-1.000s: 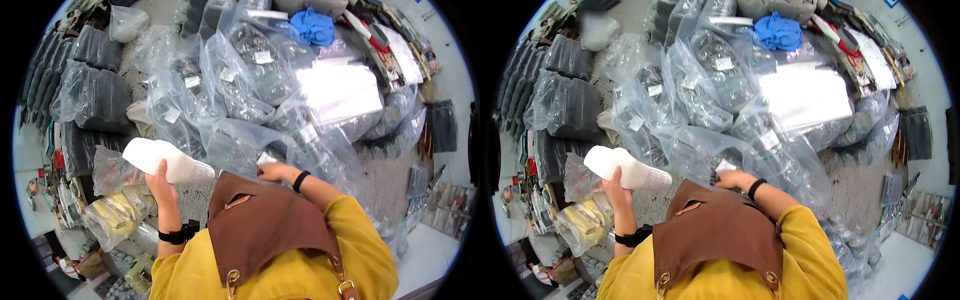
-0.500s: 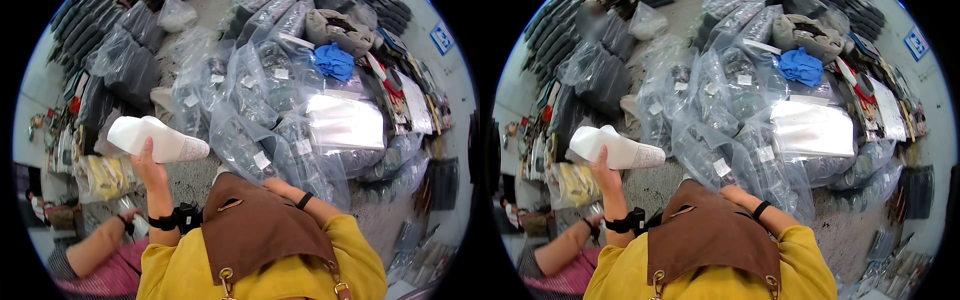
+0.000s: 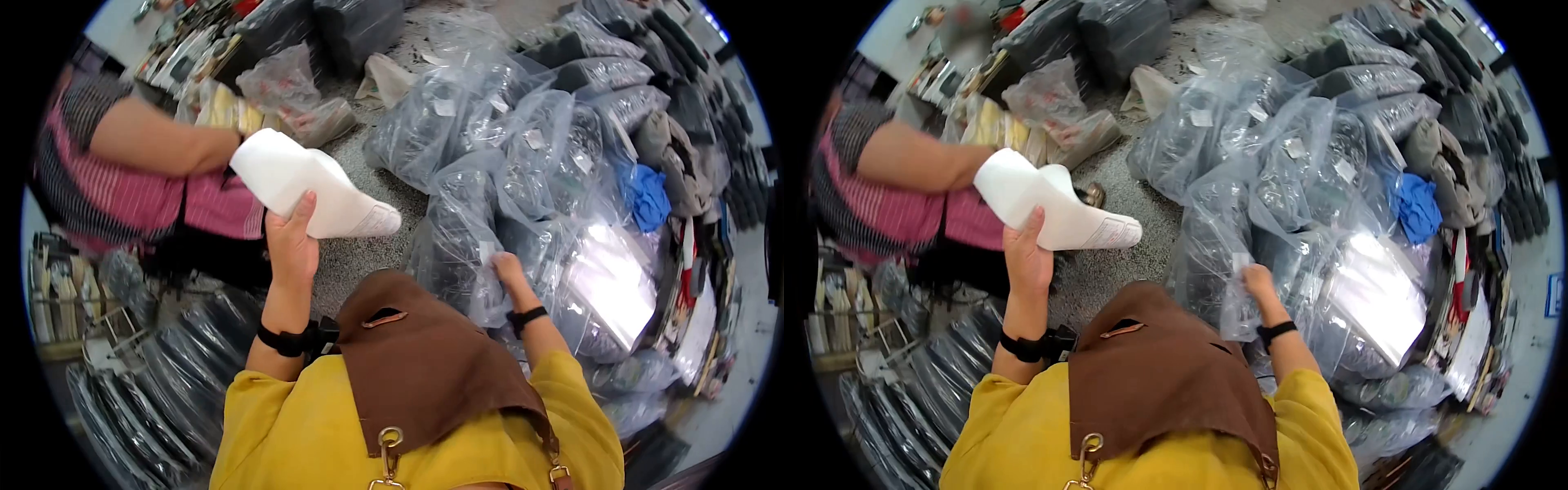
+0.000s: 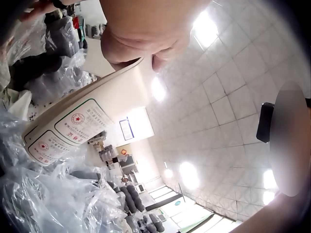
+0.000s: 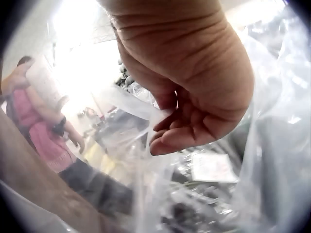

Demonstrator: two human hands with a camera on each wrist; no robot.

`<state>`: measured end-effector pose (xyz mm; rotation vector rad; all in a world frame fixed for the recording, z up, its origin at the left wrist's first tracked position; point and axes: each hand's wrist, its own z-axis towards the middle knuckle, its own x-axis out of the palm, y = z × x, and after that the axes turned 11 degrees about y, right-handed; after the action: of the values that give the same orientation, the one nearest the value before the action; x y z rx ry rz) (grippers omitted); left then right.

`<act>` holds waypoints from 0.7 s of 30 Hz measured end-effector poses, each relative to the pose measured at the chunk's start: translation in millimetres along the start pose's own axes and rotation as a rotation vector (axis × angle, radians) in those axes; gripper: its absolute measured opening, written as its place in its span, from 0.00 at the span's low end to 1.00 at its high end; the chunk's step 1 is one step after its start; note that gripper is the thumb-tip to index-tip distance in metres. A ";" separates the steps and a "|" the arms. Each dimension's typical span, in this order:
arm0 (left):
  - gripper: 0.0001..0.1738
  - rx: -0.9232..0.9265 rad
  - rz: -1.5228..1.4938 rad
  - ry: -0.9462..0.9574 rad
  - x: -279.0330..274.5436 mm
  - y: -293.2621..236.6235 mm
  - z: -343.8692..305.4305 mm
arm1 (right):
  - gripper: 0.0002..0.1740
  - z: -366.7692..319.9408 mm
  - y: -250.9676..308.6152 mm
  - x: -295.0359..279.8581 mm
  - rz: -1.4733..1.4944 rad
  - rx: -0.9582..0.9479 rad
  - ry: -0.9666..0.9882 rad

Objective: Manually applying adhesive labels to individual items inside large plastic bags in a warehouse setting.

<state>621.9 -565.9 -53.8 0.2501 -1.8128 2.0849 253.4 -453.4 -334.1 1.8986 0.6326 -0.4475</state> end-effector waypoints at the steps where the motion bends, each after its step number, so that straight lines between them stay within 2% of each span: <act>1: 0.19 -0.008 -0.084 -0.039 -2.5 2.2 -0.3 | 0.11 -17.9 19.2 -15.7 0.026 0.216 -0.086; 3: 0.19 -0.040 -0.201 -0.116 -13.4 5.0 -0.8 | 0.12 -33.1 68.8 -39.7 -0.046 0.037 -0.382; 5: 0.19 -0.079 -0.245 -0.133 -24.0 3.9 -6.0 | 0.18 -41.0 180.8 -52.5 0.112 -0.159 -0.360; 7: 0.21 -0.134 -0.334 -0.154 -32.5 -4.2 -13.6 | 0.23 -36.5 280.6 -33.9 -0.057 -0.591 -0.200; 8: 0.22 -0.154 -0.353 -0.217 -43.6 -1.0 -17.5 | 0.24 -33.7 322.4 -16.7 -0.153 -0.697 -0.094; 10: 0.20 -0.199 -0.480 -0.280 -69.9 -6.4 -28.9 | 0.19 -15.7 367.3 28.6 -0.192 -0.555 0.388; 11: 0.19 -0.222 -0.543 -0.299 -83.9 -13.5 -35.4 | 0.19 -10.8 380.1 49.2 -0.198 -0.600 0.455; 12: 0.18 -0.229 -0.541 -0.330 -101.1 -15.3 -42.6 | 0.16 -5.7 387.8 64.9 -0.113 -0.572 0.497; 13: 0.18 -0.201 -0.529 -0.269 -122.0 -22.4 -48.5 | 0.13 1.2 400.9 83.6 -0.030 -0.532 0.546; 14: 0.16 -0.182 -0.413 -0.224 -140.1 -26.0 -57.1 | 0.09 -0.4 416.0 99.4 0.202 -0.413 0.607; 16: 0.14 -0.210 -0.282 -0.173 -168.9 -47.4 -78.4 | 0.08 2.8 433.1 130.9 0.140 -0.477 0.679; 20: 0.14 0.010 -0.164 -0.428 -213.6 -73.6 -106.1 | 0.07 19.3 487.8 187.5 -0.061 -0.625 0.867; 21: 0.14 0.072 -0.087 -0.606 -228.6 -83.6 -117.7 | 0.06 16.6 512.5 204.8 -0.236 -0.906 0.584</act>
<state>875.9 -477.0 -79.5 1.0573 -1.9871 2.1606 728.3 -588.1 -86.7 1.0585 1.2032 0.2599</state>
